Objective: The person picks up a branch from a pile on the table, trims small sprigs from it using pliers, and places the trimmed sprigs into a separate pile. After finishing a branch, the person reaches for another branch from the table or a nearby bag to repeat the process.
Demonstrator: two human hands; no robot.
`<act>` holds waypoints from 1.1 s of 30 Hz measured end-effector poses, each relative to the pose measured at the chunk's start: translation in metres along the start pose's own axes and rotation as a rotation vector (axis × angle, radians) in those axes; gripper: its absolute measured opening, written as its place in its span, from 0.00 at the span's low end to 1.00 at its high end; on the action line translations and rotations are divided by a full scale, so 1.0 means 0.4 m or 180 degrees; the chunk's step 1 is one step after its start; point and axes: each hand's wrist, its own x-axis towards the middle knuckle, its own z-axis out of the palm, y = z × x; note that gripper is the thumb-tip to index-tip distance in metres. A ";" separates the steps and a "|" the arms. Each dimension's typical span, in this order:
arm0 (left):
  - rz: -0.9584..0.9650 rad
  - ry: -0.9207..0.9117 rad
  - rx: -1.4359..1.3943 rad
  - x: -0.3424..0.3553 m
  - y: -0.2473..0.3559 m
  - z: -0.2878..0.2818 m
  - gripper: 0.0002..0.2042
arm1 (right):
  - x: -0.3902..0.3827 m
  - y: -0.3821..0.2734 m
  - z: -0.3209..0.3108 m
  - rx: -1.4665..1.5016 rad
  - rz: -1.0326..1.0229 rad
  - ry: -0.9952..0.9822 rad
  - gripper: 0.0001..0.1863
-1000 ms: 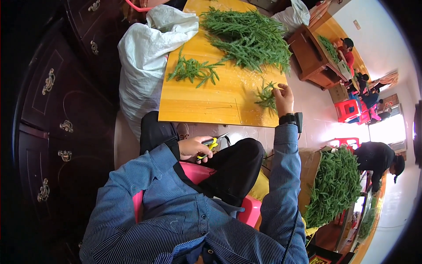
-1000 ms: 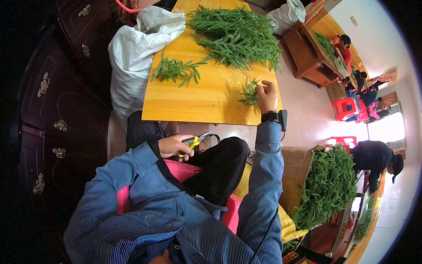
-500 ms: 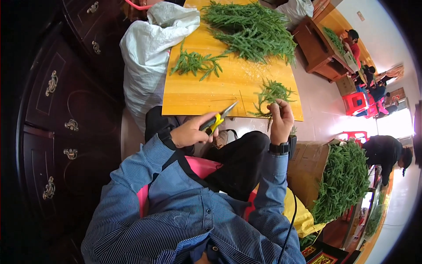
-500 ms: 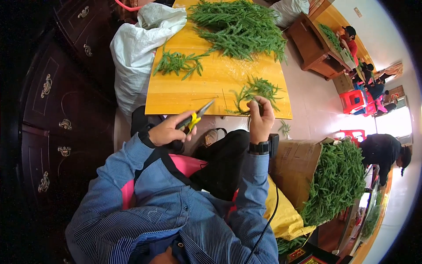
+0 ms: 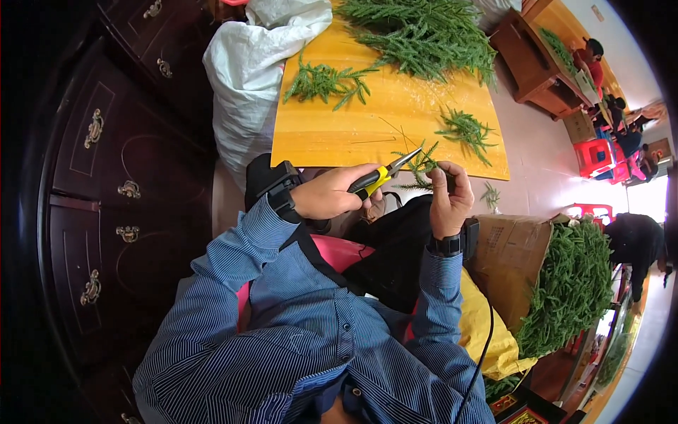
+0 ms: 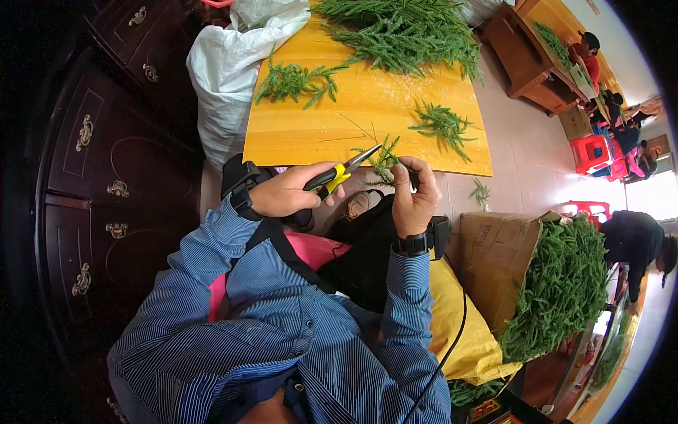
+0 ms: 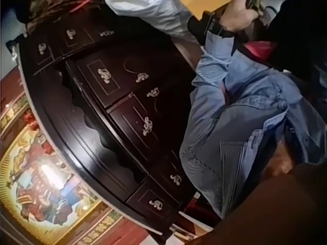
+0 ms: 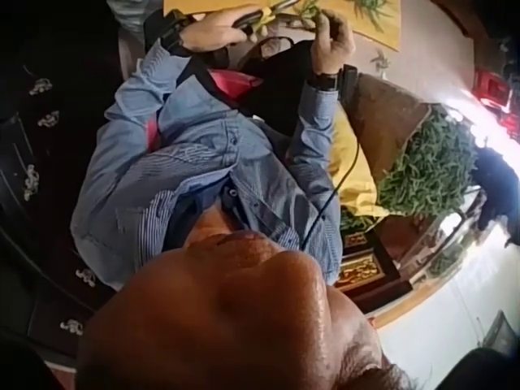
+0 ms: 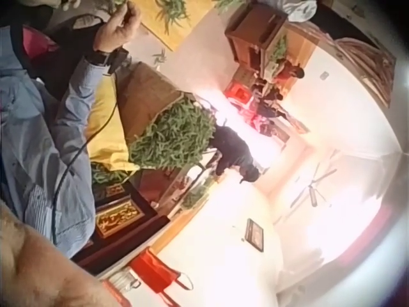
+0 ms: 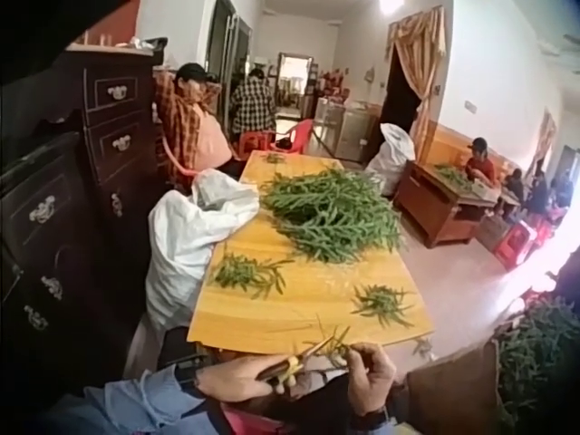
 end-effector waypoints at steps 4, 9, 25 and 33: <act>-0.0097 -0.0037 -0.0120 0.002 -0.003 -0.006 0.32 | -0.002 0.002 0.003 0.0080 0.0130 0.0019 0.08; -0.0105 -0.0051 -0.0180 -0.003 -0.002 -0.011 0.31 | 0.002 -0.002 0.003 0.0347 0.0237 0.0109 0.08; -0.0215 -0.0015 -0.0391 0.009 -0.002 -0.012 0.27 | -0.015 -0.033 0.023 0.0227 0.0503 -0.0529 0.06; -0.0139 0.0076 -0.0130 0.010 -0.019 0.015 0.29 | -0.025 -0.040 0.041 0.0037 0.0520 -0.0573 0.05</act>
